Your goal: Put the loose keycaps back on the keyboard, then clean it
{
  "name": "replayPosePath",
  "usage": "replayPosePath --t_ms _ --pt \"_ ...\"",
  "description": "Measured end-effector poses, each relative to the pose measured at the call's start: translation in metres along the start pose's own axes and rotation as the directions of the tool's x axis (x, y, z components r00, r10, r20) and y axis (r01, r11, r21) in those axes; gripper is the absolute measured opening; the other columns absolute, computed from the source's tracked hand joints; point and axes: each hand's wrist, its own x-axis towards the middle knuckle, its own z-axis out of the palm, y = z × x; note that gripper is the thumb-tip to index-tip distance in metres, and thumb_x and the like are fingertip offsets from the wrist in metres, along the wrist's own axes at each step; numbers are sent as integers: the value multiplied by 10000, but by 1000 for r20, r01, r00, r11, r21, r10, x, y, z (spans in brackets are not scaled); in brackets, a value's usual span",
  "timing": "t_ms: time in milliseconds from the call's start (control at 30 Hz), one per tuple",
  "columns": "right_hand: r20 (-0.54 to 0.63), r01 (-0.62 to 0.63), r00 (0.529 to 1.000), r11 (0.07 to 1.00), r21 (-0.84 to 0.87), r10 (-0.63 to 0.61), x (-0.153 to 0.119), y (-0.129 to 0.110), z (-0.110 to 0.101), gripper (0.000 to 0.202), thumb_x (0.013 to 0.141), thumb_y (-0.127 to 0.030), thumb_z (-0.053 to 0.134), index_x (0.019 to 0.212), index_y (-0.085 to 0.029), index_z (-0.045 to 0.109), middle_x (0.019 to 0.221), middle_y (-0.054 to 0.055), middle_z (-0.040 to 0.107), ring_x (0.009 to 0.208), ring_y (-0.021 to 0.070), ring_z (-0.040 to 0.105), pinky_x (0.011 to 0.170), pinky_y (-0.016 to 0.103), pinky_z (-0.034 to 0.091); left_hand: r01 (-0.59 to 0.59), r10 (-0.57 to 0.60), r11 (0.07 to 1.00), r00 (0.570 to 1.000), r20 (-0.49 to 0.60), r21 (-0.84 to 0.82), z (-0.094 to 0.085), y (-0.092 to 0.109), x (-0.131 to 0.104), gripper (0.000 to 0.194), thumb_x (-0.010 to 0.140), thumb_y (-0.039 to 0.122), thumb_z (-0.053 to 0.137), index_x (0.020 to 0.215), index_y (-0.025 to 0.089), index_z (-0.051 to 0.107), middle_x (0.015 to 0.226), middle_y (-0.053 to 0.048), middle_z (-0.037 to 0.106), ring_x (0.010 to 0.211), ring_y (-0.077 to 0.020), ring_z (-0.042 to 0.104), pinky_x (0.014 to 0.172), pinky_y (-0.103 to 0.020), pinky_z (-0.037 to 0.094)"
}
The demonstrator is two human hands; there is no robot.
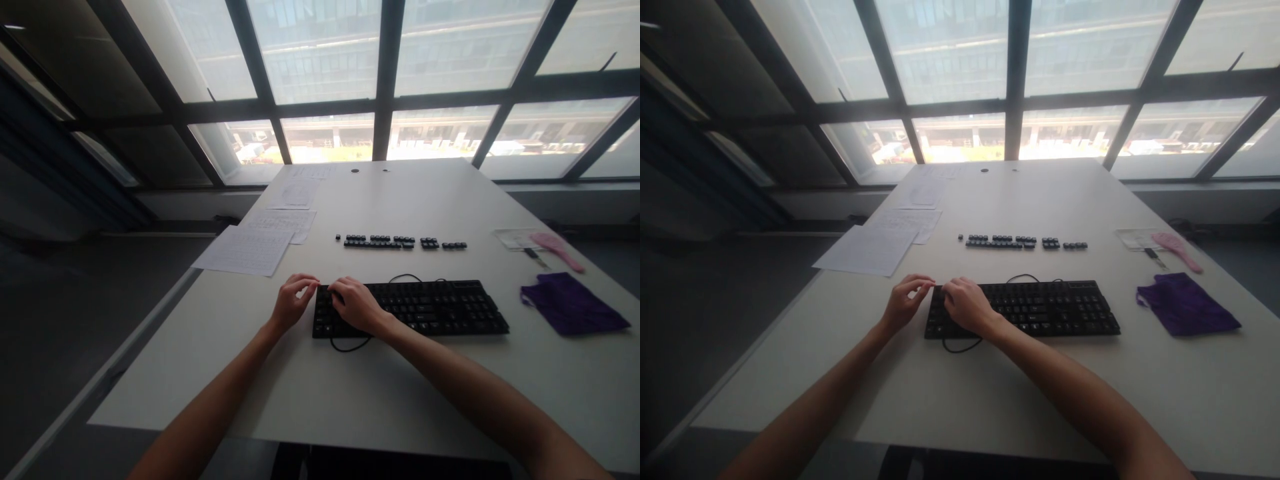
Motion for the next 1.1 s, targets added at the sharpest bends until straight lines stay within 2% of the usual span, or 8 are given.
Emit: replayPosePath --t_ms 100,200,333,467,633,833,967,1100 --pt "-76 -155 986 983 -99 148 17 27 -16 217 950 -142 534 1046 -161 728 986 86 698 960 212 592 908 310 438 16 -16 999 1000 -2 33 7 -12 34 172 952 318 624 1007 234 764 1019 -46 743 987 -206 648 899 -360 524" --pt "-136 -268 961 934 -236 242 42 60 -30 262 968 -185 525 1123 -150 733 1085 120 680 1047 246 554 951 334 404 -15 10 993 999 43 113 25 -26 76 166 922 298 667 1025 233 779 1027 -48 754 1002 -218 652 977 -391 494" --pt "-117 -304 953 875 -377 280 73 90 -30 271 975 -204 521 1122 -169 746 1133 134 662 1089 273 521 941 356 382 6 -33 979 991 129 205 60 -42 120 206 892 251 702 1081 235 783 1085 -56 753 1022 -233 648 998 -389 487" --pt "-101 -290 956 849 -441 274 90 104 -20 277 996 -216 495 1046 -174 765 1107 144 679 1093 283 508 887 366 372 19 -57 972 986 154 234 84 -52 142 203 884 225 701 1058 266 797 1114 -51 752 1051 -245 641 986 -381 494" --pt "-60 -226 973 874 -430 221 100 113 -14 265 1000 -212 504 979 -176 766 1029 133 727 1057 273 517 892 381 341 5 -40 980 984 172 199 94 -57 150 161 854 181 720 938 277 818 1043 -36 776 987 -230 663 941 -362 510" --pt "-19 -199 978 905 -377 207 105 111 -14 237 962 -143 524 930 -150 759 999 156 733 1040 280 542 918 406 325 9 -34 986 988 149 169 92 -57 150 116 831 183 740 879 258 814 962 -38 784 908 -215 664 884 -354 516" --pt "-58 -229 973 916 -329 223 98 97 -20 180 928 -139 576 916 -155 755 992 147 727 1007 268 578 913 391 352 50 -63 988 994 92 143 74 -47 135 74 810 223 765 865 240 812 873 -35 782 796 -200 650 804 -337 519" --pt "-130 -189 976 974 -127 173 70 72 -26 97 870 -143 662 876 -171 754 914 87 723 901 222 616 851 336 410 61 -63 998 996 69 23 45 -23 98 75 810 289 776 865 247 804 853 -13 784 722 -179 637 743 -322 516"
